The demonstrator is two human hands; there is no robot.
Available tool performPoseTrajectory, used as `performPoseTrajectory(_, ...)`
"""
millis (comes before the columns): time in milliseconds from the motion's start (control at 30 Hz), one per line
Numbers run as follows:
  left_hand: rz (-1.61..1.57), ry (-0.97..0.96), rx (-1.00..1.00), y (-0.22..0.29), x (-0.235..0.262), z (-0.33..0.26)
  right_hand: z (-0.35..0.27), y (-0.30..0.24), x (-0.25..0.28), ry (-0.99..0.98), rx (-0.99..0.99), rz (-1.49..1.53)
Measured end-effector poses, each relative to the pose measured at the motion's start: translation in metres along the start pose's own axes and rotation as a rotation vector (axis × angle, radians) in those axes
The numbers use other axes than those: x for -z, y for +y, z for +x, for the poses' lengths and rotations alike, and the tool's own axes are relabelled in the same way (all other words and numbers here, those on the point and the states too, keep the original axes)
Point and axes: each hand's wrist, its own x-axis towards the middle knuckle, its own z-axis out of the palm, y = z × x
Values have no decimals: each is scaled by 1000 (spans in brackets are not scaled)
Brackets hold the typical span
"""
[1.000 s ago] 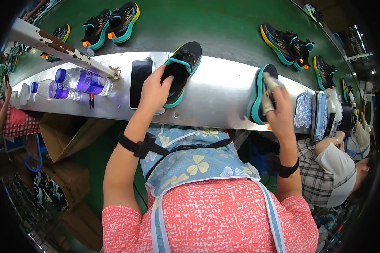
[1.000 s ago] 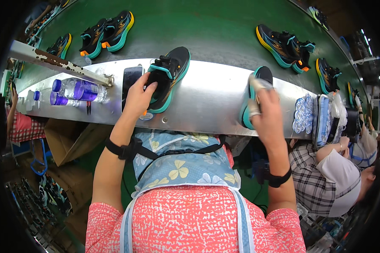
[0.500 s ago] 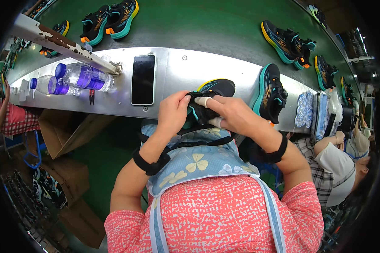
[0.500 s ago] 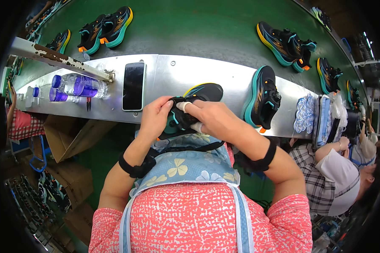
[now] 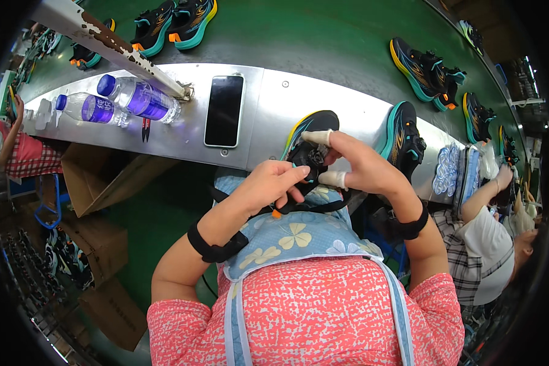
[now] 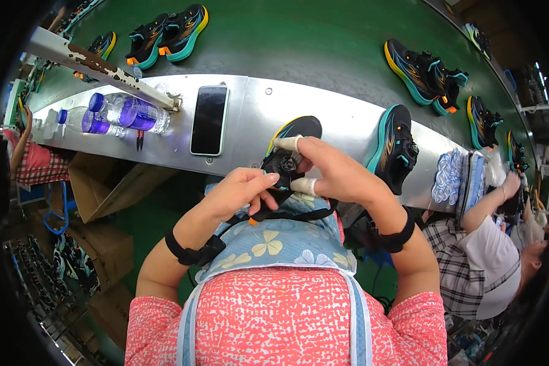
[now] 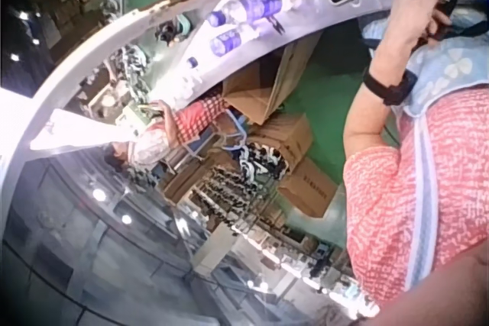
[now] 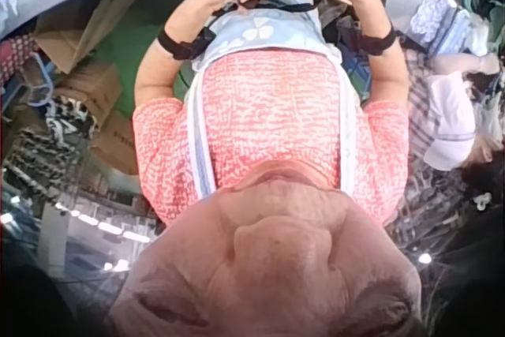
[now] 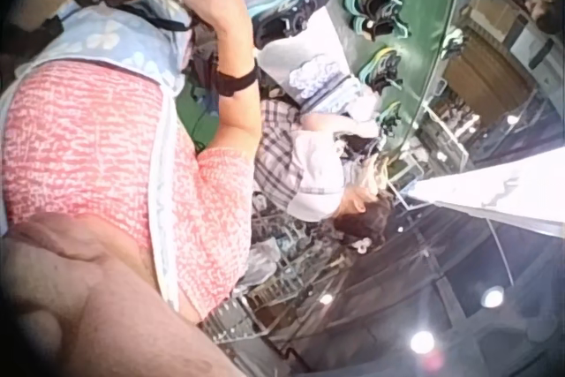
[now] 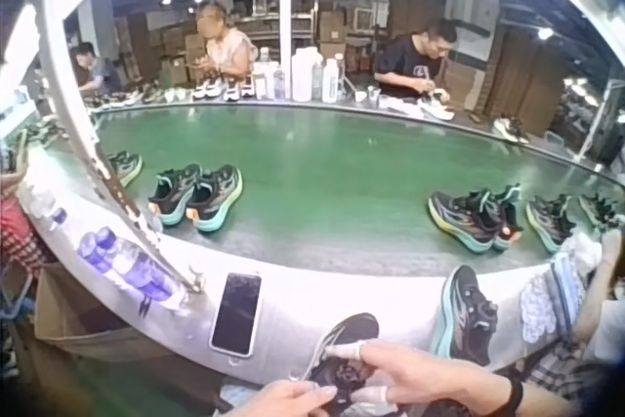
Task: Cleaning and inspecting shoes on a manufacturing conveyor line.
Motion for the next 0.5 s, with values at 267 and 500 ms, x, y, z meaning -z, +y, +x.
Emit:
performPoseTrajectory(267, 22, 56, -167, -17, -18, 0, -11, 9, -23, 320, 32, -545)
performPoseTrajectory(500, 72, 72, -142, -16, -19, -1, -14, 5, -25, 259, 138, -513)
